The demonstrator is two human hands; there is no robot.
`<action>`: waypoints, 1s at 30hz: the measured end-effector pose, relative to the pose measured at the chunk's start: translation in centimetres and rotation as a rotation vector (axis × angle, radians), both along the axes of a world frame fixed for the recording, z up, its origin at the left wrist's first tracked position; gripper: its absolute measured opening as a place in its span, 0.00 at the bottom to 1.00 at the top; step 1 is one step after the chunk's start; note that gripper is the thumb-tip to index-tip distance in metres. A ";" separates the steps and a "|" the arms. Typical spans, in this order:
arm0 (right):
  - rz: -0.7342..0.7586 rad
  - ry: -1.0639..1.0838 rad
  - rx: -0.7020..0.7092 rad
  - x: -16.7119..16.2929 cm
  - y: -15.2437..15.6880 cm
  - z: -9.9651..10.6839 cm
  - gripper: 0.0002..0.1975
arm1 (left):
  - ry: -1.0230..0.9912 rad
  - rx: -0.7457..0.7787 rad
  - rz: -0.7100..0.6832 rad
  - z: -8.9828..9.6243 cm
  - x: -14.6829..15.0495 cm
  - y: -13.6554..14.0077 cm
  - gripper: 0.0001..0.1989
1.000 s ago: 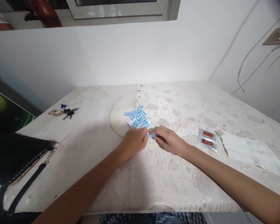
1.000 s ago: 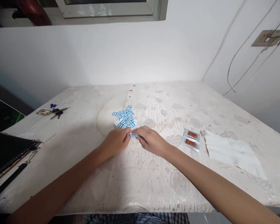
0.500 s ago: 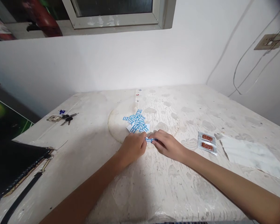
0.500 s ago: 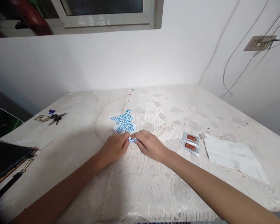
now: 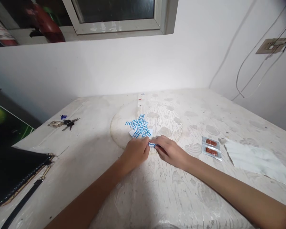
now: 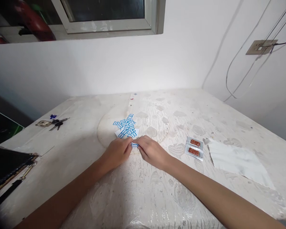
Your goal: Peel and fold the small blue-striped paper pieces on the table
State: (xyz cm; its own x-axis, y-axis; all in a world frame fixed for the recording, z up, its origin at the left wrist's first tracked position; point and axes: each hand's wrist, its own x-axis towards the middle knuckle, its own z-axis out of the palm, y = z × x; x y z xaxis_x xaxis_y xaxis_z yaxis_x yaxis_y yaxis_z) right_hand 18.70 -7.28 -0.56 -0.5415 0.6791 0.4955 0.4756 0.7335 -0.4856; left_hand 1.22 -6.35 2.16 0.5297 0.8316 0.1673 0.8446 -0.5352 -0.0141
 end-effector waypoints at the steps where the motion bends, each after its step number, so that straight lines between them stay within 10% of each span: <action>1: -0.003 0.000 0.002 0.0 0.0 0.0 0.19 | 0.001 -0.001 0.005 0.1 0.0 0.0 0.09; 30: 0.006 -0.013 -0.021 0.1 -0.1 0.6 0.18 | -0.024 0.021 -0.019 -0.4 0.1 -0.1 0.08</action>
State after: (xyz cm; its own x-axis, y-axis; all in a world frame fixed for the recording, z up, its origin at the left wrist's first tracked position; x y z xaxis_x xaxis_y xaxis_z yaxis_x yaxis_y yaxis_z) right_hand 18.80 -7.42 0.03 -0.5516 0.6860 0.4745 0.4776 0.7261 -0.4946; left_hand 1.31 -6.43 1.73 0.5413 0.8173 0.1972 0.8343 -0.5513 -0.0053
